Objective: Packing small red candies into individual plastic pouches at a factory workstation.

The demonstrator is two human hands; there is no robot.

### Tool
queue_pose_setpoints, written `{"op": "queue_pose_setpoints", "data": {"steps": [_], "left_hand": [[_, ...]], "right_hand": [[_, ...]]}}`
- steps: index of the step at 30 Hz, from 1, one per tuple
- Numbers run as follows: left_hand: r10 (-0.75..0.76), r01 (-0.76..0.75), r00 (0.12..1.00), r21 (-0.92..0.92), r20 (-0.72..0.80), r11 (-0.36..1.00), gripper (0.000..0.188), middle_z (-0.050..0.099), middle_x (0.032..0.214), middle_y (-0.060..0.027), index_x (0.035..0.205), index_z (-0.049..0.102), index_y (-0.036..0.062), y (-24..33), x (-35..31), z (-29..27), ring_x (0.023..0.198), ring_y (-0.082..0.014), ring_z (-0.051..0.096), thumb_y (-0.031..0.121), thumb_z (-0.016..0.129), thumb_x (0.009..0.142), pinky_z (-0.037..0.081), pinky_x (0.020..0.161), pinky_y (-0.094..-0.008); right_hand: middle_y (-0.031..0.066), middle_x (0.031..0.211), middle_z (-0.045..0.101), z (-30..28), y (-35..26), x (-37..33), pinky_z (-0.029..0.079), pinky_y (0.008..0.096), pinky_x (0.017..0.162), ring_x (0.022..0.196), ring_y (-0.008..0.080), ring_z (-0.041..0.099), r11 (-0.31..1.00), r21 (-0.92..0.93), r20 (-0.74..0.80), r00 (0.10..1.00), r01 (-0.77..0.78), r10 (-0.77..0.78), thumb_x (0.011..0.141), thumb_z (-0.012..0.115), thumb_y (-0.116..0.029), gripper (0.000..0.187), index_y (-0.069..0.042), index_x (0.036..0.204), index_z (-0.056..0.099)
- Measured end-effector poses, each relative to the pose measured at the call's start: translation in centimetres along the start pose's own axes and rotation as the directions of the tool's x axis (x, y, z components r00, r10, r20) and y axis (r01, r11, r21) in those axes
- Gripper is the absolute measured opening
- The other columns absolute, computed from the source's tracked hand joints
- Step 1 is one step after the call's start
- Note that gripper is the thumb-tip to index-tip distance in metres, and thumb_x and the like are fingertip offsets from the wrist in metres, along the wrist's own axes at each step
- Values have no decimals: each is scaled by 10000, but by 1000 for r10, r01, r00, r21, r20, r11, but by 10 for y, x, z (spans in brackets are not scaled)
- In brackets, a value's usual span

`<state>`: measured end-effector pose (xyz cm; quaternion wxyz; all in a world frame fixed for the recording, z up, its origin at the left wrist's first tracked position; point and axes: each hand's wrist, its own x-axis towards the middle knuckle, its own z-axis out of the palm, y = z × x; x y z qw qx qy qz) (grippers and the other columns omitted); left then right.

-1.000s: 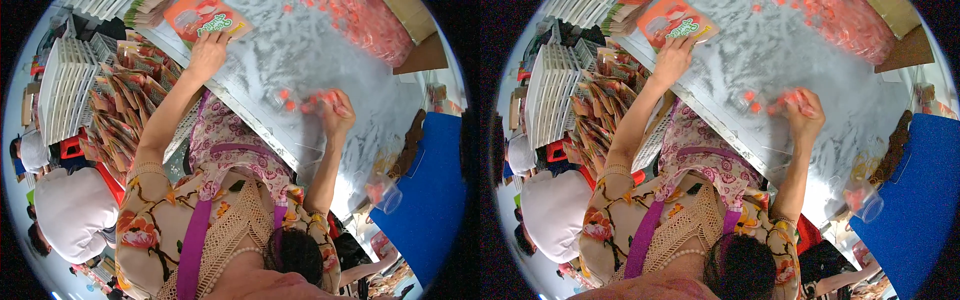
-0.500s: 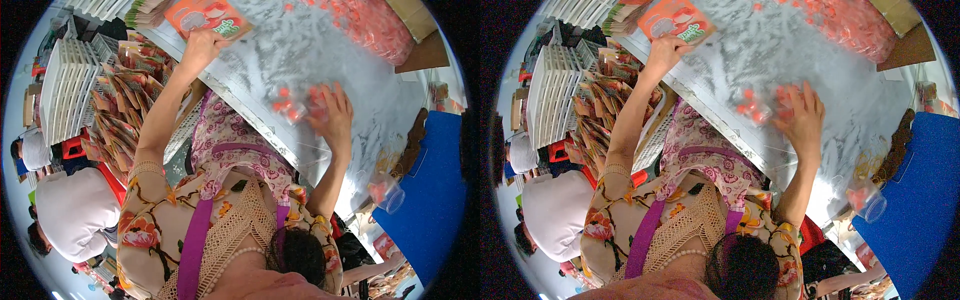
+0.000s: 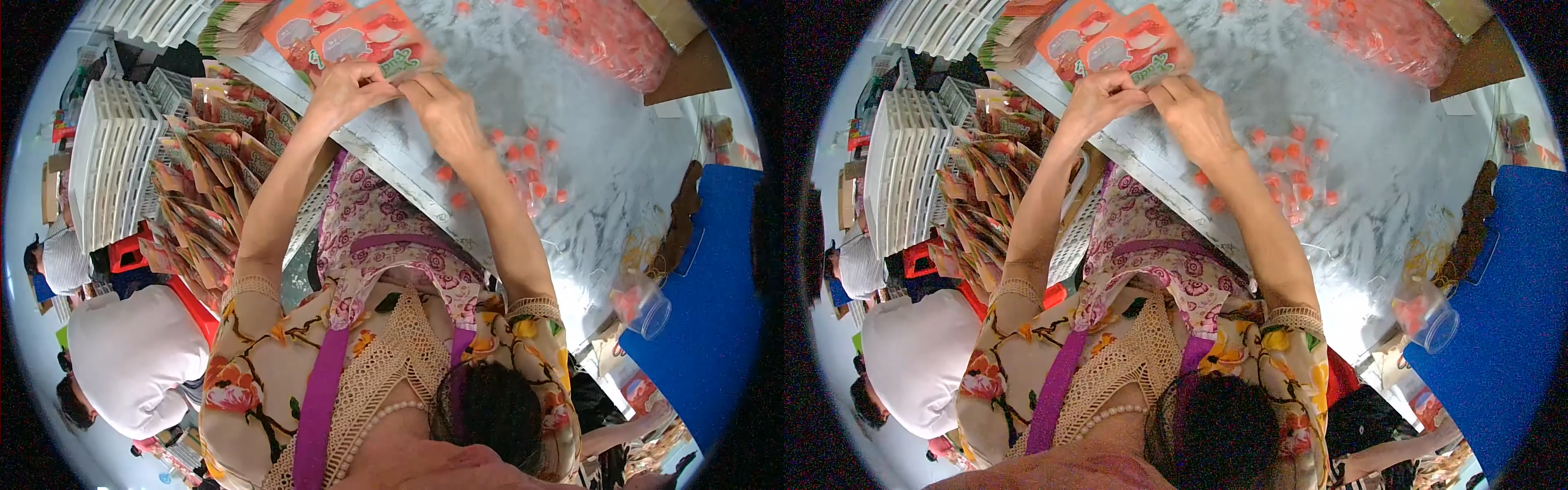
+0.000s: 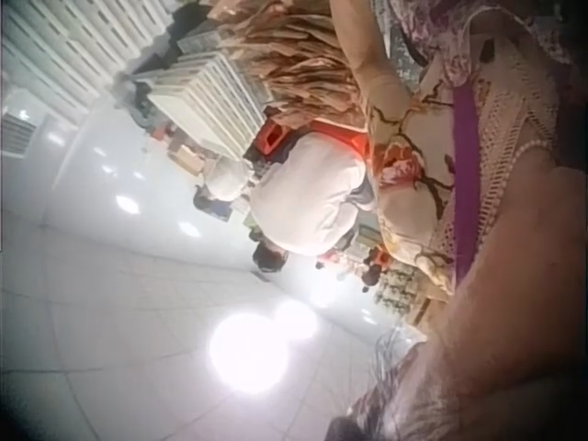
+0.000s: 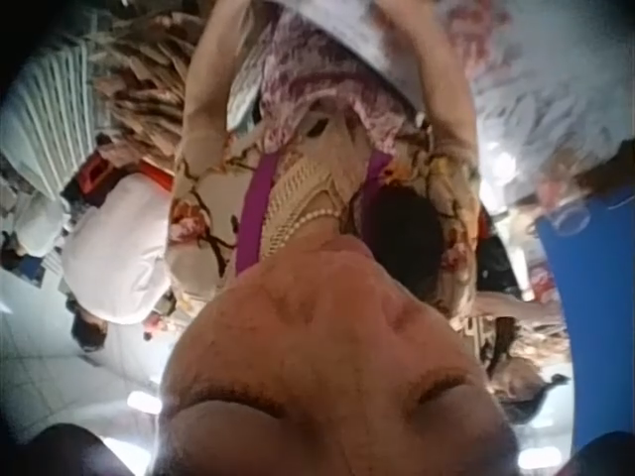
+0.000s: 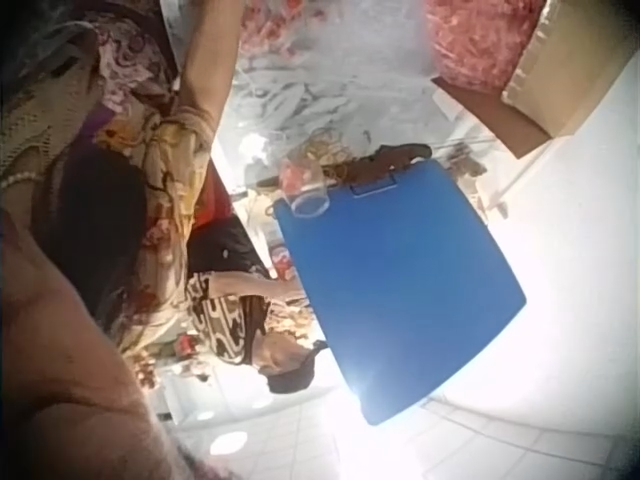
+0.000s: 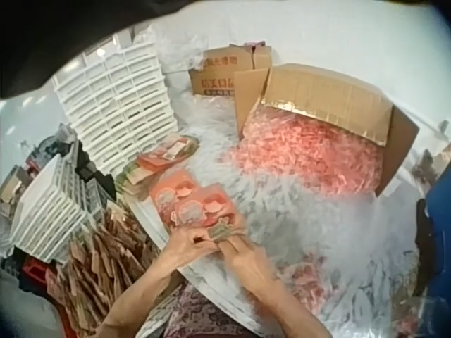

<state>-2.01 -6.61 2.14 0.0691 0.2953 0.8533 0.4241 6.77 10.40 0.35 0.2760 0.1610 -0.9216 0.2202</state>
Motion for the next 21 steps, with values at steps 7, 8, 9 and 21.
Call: {"op": "queue_pose_setpoints", "data": {"steps": [7,8,9,21], "left_hand": [[-87,103,960,-48,266,993,118,552,679,-13,841,617,29,-13,4,-16,615,-79,488,146,612,847,399,557,-267],[-26,30,965,-9,262,1000,160,583,672,-54,868,646,37,-10,6,-14,616,-104,523,188,611,830,414,573,-291],[59,-61,956,-4,289,998,172,602,680,-60,916,640,33,-8,6,-14,619,-140,542,154,599,800,436,591,-310],[77,-58,993,206,-88,977,349,678,912,-117,1062,691,85,27,1,-23,688,-183,637,-18,519,776,508,651,-315]], "right_hand": [[49,1002,626,-2,-14,6,552,351,702,916,248,621,999,-33,-51,998,32,-34,693,595,-22,255,-62,939,650],[47,996,621,-3,-15,4,552,346,697,912,245,618,998,-24,-57,997,51,-52,694,595,-31,234,-61,921,648],[45,990,616,-4,-17,3,552,342,692,908,242,615,997,-15,-64,995,69,-70,695,595,-40,214,-61,902,646],[45,872,552,-29,-37,-10,535,328,645,792,226,584,993,-97,-53,996,63,-68,667,601,-49,202,-62,866,629]]}}
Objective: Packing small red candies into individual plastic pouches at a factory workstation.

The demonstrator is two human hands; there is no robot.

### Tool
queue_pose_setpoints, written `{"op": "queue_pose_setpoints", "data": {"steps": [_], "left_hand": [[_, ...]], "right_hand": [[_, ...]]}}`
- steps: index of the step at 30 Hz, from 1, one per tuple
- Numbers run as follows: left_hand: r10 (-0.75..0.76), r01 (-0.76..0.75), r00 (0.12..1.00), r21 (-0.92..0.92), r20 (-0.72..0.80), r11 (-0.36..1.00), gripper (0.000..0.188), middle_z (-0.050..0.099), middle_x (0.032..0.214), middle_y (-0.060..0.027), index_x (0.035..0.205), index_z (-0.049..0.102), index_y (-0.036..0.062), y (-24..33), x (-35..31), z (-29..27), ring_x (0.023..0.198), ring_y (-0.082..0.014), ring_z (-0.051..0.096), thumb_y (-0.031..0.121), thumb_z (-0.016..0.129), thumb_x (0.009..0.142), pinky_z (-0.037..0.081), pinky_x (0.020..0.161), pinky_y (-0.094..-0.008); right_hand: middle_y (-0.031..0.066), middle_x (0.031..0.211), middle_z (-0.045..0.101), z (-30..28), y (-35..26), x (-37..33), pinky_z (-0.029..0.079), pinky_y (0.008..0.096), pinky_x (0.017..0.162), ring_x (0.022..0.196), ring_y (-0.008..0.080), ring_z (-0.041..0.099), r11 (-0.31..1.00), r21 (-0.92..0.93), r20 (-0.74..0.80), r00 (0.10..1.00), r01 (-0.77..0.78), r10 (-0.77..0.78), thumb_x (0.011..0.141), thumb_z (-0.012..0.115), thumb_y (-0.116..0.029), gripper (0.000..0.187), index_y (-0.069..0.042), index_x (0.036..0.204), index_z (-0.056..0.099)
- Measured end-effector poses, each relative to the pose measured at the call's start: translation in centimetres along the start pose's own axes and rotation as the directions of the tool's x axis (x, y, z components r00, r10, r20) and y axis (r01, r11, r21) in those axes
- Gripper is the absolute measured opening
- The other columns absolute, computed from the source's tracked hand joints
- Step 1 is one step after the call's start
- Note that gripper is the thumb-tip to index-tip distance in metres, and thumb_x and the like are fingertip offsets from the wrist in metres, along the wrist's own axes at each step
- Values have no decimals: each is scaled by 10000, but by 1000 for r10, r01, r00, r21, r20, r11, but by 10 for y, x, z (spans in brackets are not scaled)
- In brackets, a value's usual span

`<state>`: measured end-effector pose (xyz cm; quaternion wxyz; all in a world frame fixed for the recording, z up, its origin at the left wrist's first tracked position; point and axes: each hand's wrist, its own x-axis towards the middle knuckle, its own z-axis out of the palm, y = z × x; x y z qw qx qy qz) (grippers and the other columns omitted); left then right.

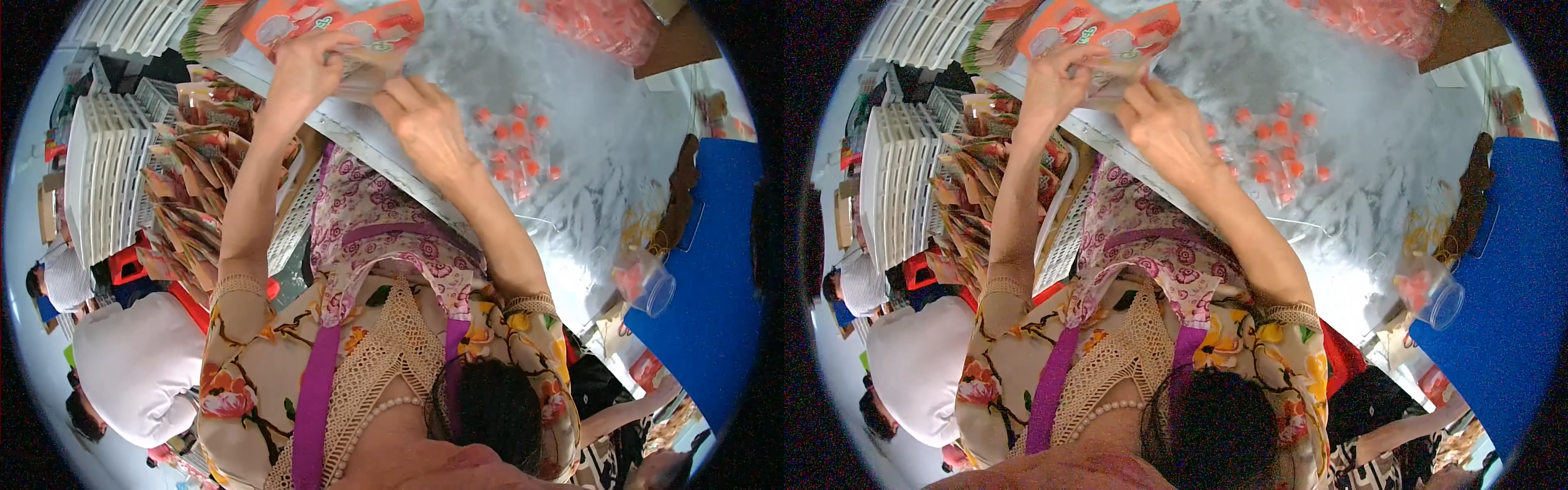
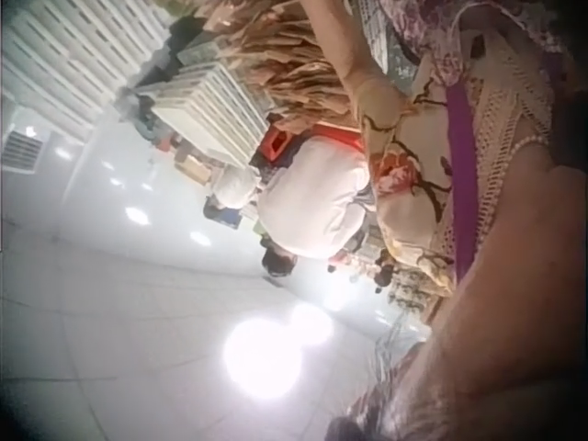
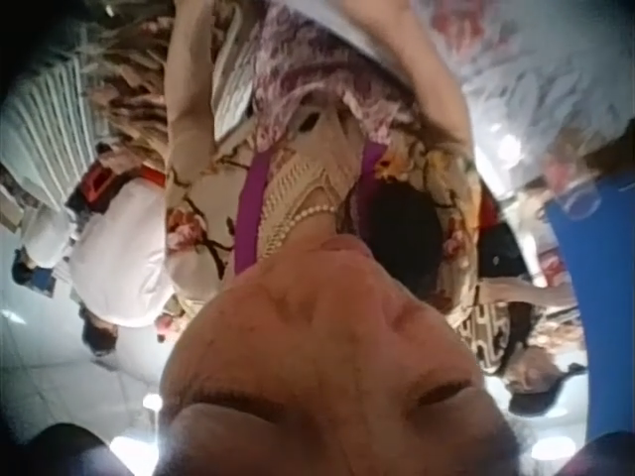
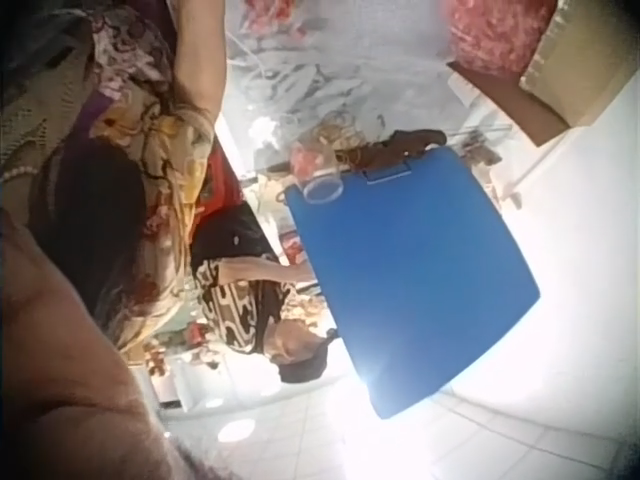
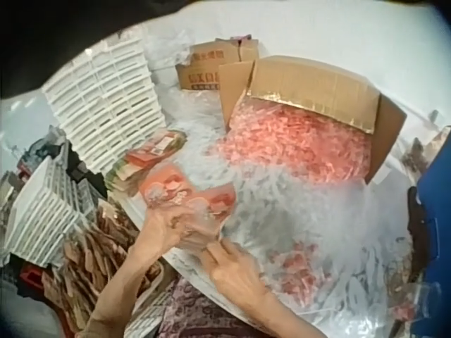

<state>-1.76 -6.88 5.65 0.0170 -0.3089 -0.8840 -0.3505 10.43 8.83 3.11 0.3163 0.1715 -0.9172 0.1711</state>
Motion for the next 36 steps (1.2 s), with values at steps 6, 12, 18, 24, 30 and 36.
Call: {"op": "queue_pose_setpoints", "data": {"steps": [6,12,18,24,30,36], "left_hand": [[199,-204,978,-68,-67,977,328,609,790,-63,1012,716,91,30,1,-12,638,-154,566,-35,509,792,453,598,-282],[106,-91,974,81,-202,993,304,607,796,7,1023,724,90,-2,10,-38,609,-49,487,-22,500,852,363,538,-201],[101,-100,981,18,-164,995,324,595,865,-24,1051,722,108,18,5,-20,615,-87,523,-3,525,820,409,568,-228],[4,5,989,59,-148,998,358,614,1011,-104,1032,726,125,44,3,1,640,-177,595,40,522,750,491,669,-318],[0,1,996,7,-94,1000,357,610,1048,-106,1035,721,120,41,2,13,644,-187,607,37,519,752,493,671,-321],[121,-118,988,37,-94,992,339,618,1034,-124,1032,715,105,29,2,34,666,-224,623,37,526,759,496,680,-330]], "right_hand": [[26,880,573,-16,-10,-8,532,333,635,754,227,587,993,-66,96,990,-93,99,645,639,-61,279,-64,923,651],[60,1220,566,-43,-8,-53,479,442,902,1109,337,534,991,21,46,990,-132,131,748,728,-275,420,-99,1115,626],[75,1214,565,-5,9,-95,456,444,926,1123,336,515,961,30,140,953,-275,269,730,751,-263,459,-109,1140,612],[66,989,633,-4,11,-106,519,326,713,900,263,602,951,40,176,939,-308,297,732,724,-84,289,-59,1012,656],[70,1040,629,-47,34,-97,525,322,678,941,263,590,801,257,-223,773,-541,594,745,699,19,236,-73,962,686],[67,1133,596,-47,55,-101,514,359,761,1051,264,541,817,-380,-110,899,-433,424,778,737,-203,296,-139,1058,665]]}}
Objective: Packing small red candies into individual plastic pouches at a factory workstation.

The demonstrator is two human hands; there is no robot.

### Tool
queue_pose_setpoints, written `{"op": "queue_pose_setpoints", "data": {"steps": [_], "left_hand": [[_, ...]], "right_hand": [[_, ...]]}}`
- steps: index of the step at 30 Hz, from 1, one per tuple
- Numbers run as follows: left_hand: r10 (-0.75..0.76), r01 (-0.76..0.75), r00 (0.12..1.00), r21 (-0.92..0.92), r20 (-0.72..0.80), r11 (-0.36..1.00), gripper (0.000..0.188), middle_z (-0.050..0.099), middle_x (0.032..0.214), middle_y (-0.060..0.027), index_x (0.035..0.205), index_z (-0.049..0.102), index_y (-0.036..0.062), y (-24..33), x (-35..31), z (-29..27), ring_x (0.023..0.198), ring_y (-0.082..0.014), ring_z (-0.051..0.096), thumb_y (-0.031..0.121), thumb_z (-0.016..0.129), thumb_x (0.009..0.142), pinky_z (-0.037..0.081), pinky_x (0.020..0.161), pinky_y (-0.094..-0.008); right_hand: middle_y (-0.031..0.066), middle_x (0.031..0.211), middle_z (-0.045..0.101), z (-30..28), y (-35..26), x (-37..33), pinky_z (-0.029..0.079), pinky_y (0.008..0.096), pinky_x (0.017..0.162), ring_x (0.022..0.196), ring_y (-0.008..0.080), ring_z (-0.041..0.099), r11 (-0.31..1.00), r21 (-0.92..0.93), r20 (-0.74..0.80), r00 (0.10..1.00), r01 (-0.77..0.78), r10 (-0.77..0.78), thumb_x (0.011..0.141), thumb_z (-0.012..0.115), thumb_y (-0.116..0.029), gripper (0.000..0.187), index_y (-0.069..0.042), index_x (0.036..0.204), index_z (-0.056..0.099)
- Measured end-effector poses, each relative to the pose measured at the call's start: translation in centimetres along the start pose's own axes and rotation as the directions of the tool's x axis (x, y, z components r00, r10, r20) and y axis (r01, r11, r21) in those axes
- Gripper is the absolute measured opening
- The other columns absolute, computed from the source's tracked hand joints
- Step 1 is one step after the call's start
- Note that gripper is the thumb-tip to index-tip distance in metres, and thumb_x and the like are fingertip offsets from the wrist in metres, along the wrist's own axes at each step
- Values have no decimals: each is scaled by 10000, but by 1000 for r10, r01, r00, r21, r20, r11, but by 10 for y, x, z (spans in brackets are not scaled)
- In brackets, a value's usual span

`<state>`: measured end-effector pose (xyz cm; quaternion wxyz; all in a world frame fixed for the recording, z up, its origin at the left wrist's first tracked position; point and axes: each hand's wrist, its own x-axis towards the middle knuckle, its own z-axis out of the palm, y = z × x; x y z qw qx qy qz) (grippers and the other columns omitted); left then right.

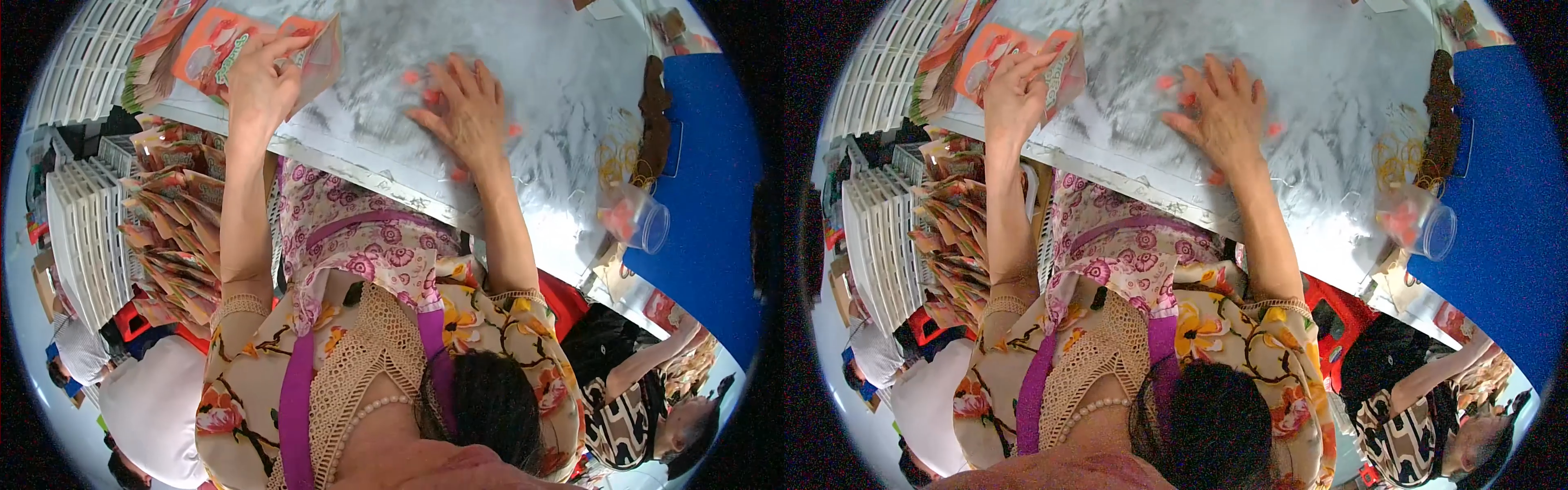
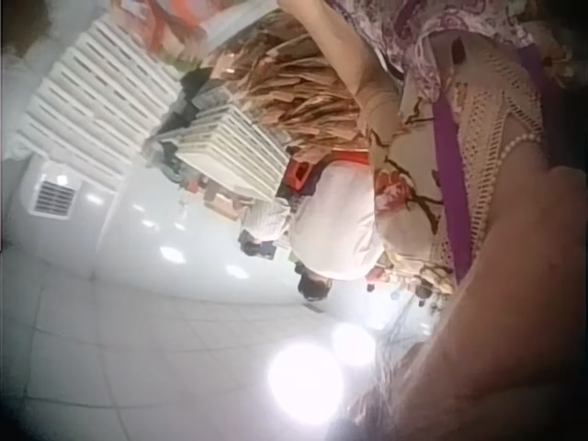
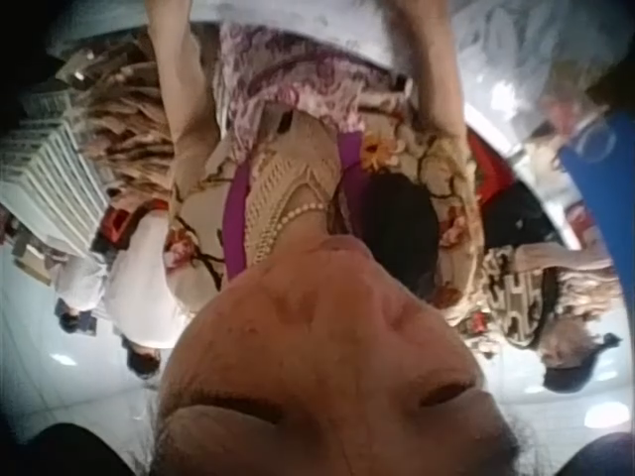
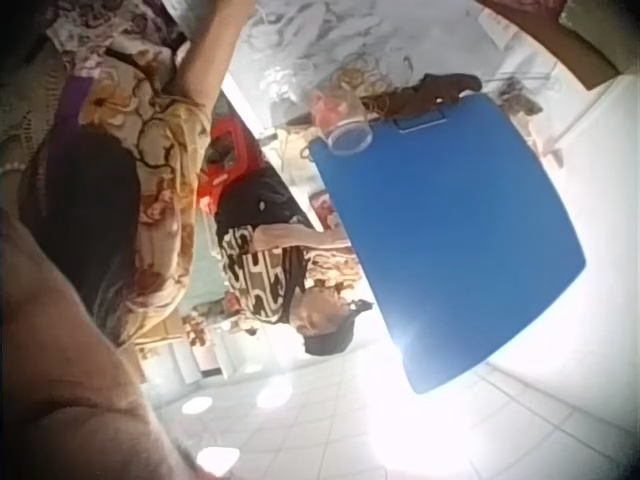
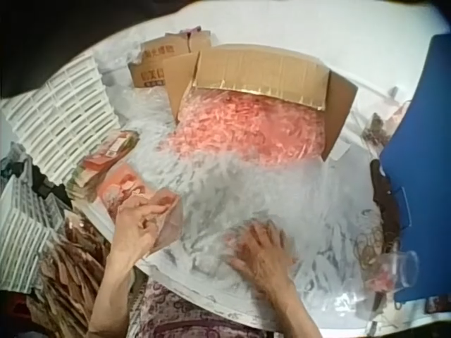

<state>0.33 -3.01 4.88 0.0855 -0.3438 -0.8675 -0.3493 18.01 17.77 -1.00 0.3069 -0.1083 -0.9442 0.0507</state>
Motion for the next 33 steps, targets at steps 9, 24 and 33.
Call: {"op": "queue_pose_setpoints", "data": {"steps": [9,24,33], "left_hand": [[15,-12,999,-57,49,998,385,625,1000,-139,1061,709,104,18,-1,21,808,-265,630,0,532,735,497,747,-351],[94,-83,989,-96,114,992,442,602,1057,-215,1106,686,87,76,-7,65,948,-371,589,-33,541,706,491,834,-445],[22,18,974,-171,227,985,362,604,1022,-271,1069,669,-18,86,-3,73,998,-387,569,13,522,739,465,889,-437]], "right_hand": [[18,970,655,20,17,-8,516,327,685,871,233,611,970,207,201,976,-126,84,744,744,-186,334,-153,1067,664],[96,910,639,-27,-7,49,396,229,471,621,112,520,-600,800,530,475,-6,702,844,677,-231,301,-61,1059,551],[58,894,620,2,-41,53,425,250,539,659,125,535,-454,891,415,442,-21,795,845,673,-221,318,-46,1083,553]]}}
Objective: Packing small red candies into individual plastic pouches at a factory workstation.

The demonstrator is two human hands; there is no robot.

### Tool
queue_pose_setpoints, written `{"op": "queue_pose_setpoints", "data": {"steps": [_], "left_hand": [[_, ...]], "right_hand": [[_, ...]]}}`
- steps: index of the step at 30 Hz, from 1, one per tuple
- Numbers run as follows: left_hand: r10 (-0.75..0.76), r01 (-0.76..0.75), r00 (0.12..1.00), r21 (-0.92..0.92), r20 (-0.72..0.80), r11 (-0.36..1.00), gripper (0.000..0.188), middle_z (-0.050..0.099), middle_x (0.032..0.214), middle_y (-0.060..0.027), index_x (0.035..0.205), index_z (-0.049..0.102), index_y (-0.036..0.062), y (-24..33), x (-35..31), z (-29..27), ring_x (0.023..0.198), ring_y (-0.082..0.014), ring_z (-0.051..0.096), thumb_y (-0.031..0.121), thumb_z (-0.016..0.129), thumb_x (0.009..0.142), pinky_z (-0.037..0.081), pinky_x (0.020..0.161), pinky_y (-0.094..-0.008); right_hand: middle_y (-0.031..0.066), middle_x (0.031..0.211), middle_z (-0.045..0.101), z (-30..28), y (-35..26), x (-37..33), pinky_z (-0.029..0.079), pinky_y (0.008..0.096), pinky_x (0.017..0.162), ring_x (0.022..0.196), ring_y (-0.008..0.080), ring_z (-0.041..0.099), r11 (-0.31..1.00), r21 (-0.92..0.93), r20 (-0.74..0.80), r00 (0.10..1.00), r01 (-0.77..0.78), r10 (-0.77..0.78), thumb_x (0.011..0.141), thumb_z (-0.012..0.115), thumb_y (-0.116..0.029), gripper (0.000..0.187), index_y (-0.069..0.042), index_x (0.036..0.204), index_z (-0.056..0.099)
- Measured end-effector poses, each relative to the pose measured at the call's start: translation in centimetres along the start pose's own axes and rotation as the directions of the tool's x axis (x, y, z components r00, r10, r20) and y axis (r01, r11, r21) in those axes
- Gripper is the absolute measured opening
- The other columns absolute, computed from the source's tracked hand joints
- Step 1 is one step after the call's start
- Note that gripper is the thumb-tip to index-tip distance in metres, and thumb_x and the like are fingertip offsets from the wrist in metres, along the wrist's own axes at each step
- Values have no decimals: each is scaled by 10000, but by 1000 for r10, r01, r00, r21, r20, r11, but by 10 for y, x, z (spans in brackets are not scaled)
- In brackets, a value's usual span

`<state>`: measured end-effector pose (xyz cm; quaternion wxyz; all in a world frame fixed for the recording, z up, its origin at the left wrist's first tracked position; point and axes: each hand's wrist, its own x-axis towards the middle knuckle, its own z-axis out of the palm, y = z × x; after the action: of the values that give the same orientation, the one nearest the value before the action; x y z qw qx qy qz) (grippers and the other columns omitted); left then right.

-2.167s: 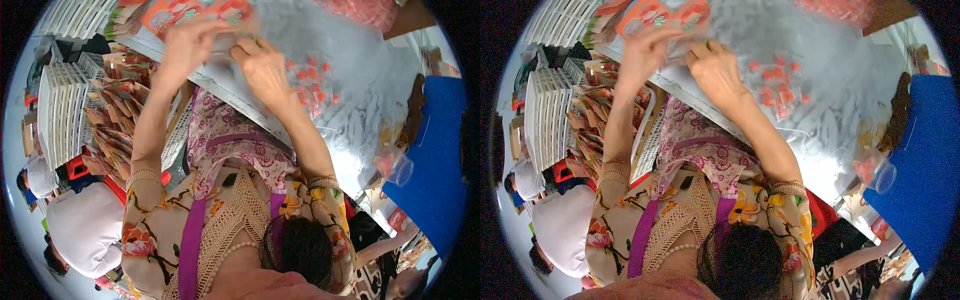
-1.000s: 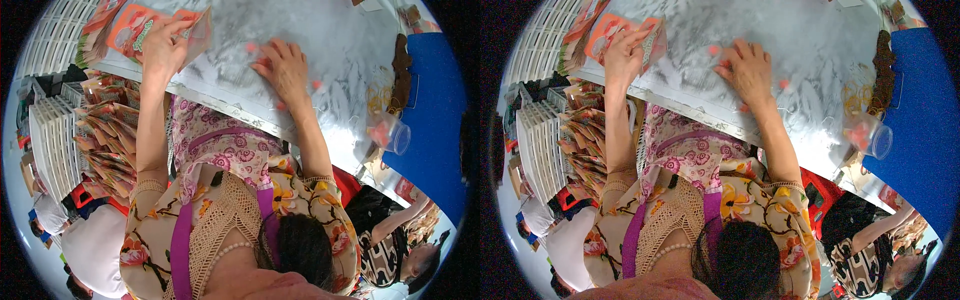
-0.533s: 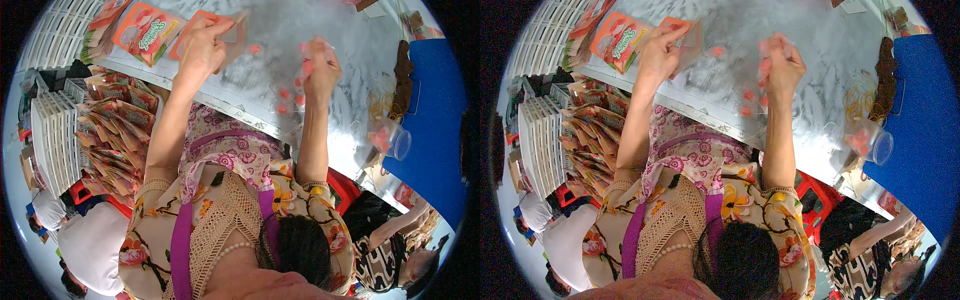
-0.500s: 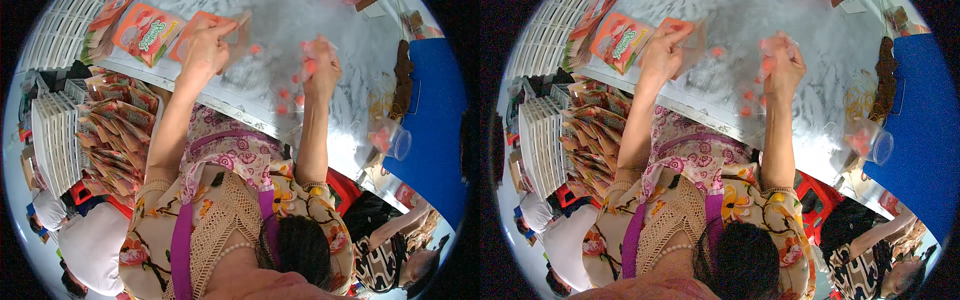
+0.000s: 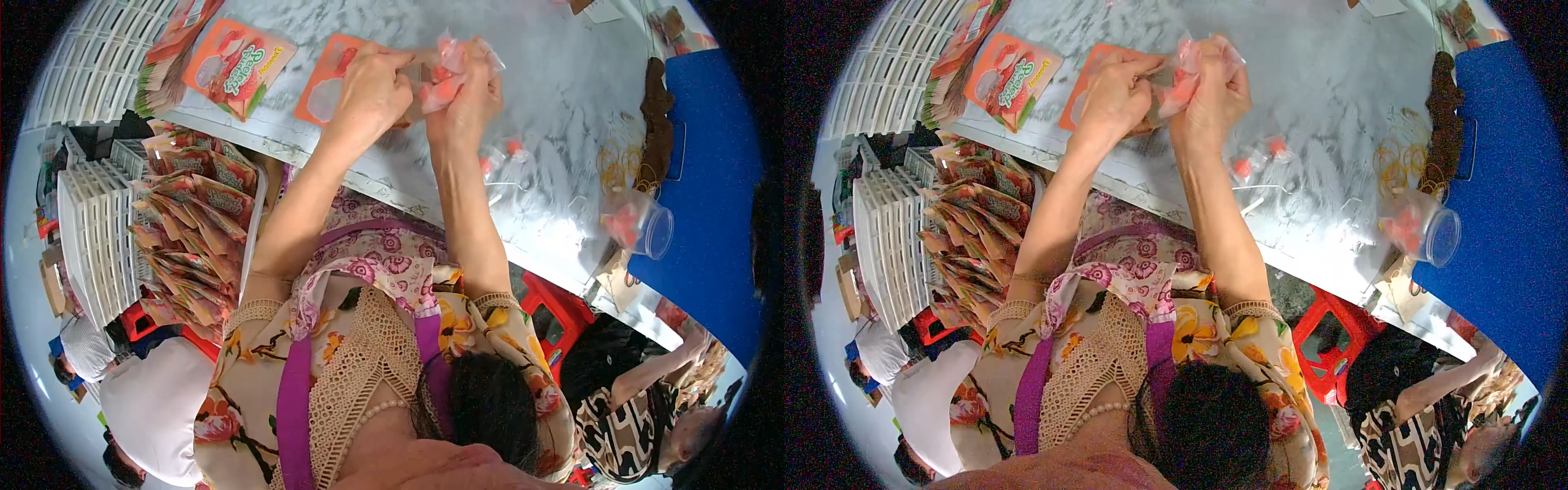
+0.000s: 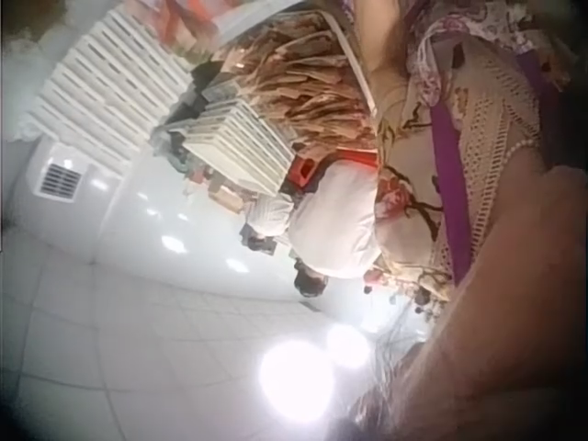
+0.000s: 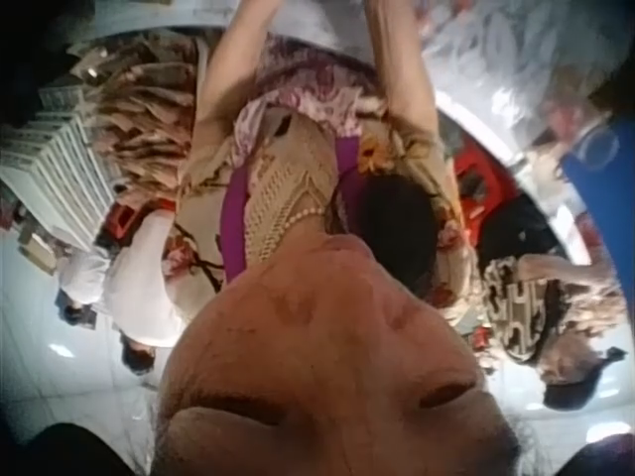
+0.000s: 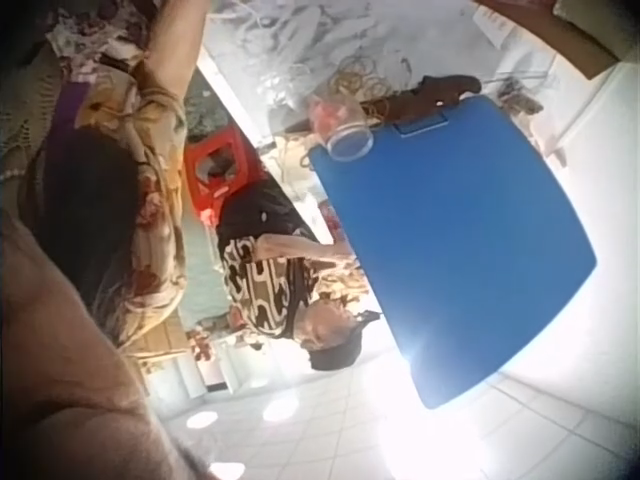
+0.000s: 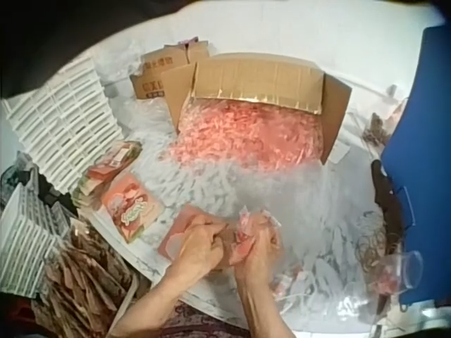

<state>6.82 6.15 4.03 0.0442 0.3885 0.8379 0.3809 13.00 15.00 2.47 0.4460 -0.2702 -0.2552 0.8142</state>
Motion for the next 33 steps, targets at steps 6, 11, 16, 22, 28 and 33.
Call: {"op": "queue_pose_setpoints", "data": {"steps": [6,11,16,22,28,33], "left_hand": [[-51,52,999,-45,11,998,322,594,1070,-254,1058,672,-20,-8,5,2,1014,-374,574,55,518,786,453,908,-415],[-226,229,966,-5,128,973,335,690,984,-192,1111,667,8,-11,12,3,986,-268,649,112,497,842,486,859,-352],[-74,72,997,-88,-24,994,295,668,908,-206,1074,684,20,-6,9,13,948,-318,622,108,518,848,479,846,-390],[-57,52,997,-101,-44,993,280,659,882,-217,1042,694,25,14,1,7,972,-353,579,69,518,829,464,863,-425],[-40,39,999,-139,-3,990,279,656,848,-207,1024,696,26,12,4,3,948,-349,573,82,513,820,466,835,-439],[-3,4,1000,-108,6,994,292,629,840,-229,1028,694,20,20,5,1,938,-359,564,72,513,805,463,831,-455]], "right_hand": [[34,888,611,-9,1,-12,434,235,587,705,103,551,982,-182,25,998,52,-49,839,661,-164,222,-4,984,611],[38,877,626,-16,9,-10,445,224,653,739,103,557,944,-238,141,970,229,-200,801,634,-96,150,12,905,635],[47,944,623,-18,6,-11,453,247,714,792,114,554,901,-354,161,966,250,-204,800,596,-42,128,15,896,657],[103,1060,610,-17,-4,-19,481,268,770,933,154,593,723,-525,320,892,449,-321,831,579,-25,183,11,990,662],[92,1223,566,-27,-1,-13,463,272,869,1009,157,570,653,-502,419,820,567,-390,917,568,-111,345,-13,1248,559],[94,1183,590,-24,-6,-16,483,247,809,990,125,567,610,-608,402,860,508,-316,918,559,-79,430,-37,1338,478]]}}
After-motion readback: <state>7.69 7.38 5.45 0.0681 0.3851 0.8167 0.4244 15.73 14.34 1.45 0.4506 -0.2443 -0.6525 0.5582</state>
